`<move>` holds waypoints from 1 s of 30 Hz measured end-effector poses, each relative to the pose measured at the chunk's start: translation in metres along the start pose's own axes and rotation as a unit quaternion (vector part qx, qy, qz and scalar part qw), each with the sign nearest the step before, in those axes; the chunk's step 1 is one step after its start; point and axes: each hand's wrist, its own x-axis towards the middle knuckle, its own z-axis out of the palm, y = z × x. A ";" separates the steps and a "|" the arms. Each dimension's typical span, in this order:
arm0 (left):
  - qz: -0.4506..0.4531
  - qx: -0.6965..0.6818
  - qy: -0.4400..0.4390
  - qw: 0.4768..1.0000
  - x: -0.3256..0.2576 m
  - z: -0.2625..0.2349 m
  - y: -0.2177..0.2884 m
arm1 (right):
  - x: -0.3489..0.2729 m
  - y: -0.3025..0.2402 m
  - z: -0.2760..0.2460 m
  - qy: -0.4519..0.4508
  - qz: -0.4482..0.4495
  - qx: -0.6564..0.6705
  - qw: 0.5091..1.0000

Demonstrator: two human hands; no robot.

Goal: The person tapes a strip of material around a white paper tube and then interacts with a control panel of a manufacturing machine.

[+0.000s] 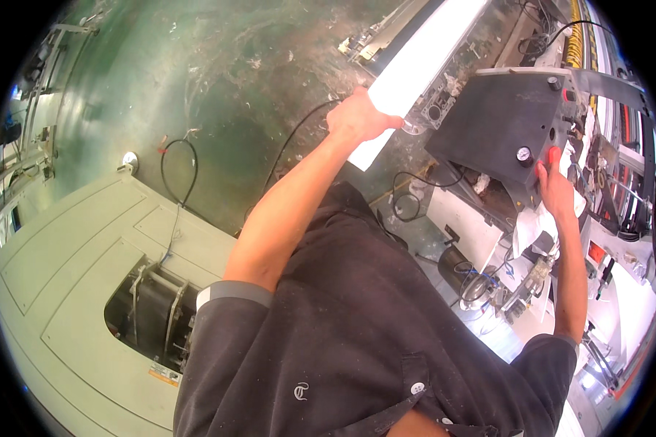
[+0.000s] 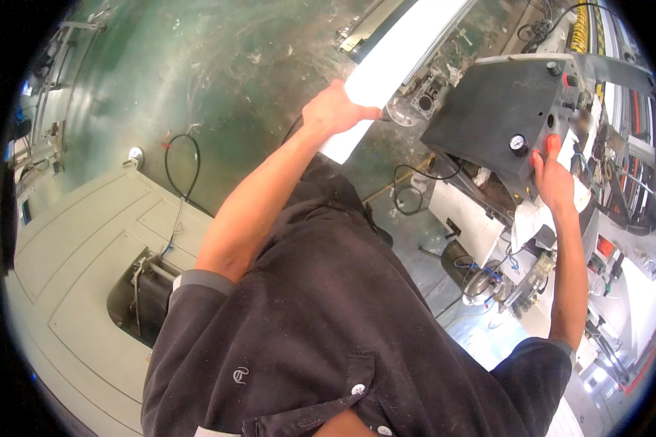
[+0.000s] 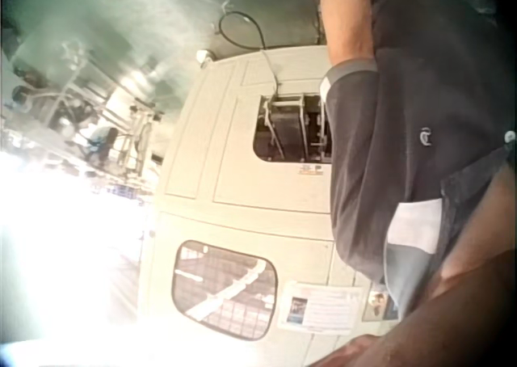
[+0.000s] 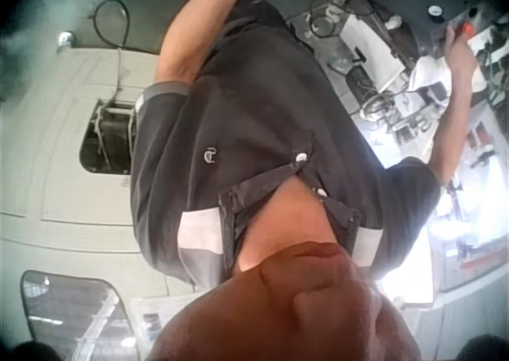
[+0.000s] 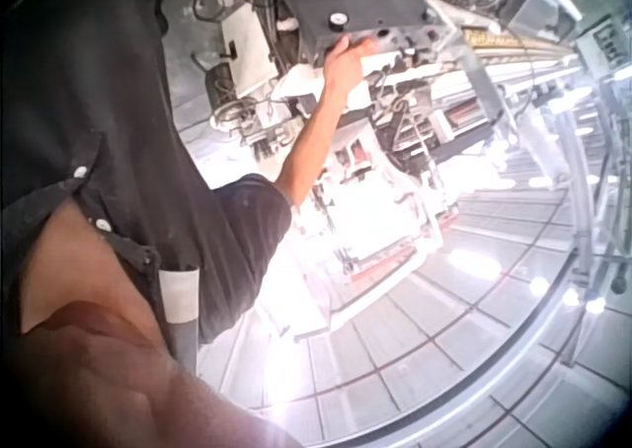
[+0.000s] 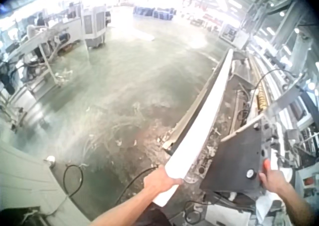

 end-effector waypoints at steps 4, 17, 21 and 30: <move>0.000 0.005 0.009 1.000 -0.001 0.000 -0.004 | -0.003 -0.010 -0.005 -0.008 0.001 -0.014 1.000; 0.049 0.011 0.031 0.998 0.012 0.010 -0.004 | -0.012 -0.047 -0.011 0.074 0.125 0.005 0.989; 0.063 0.013 -0.006 0.998 0.002 0.006 0.010 | -0.018 -0.047 -0.002 0.079 0.143 0.007 0.987; 0.060 0.011 0.003 0.998 0.018 0.009 -0.015 | -0.010 -0.066 -0.009 0.061 0.186 0.092 0.976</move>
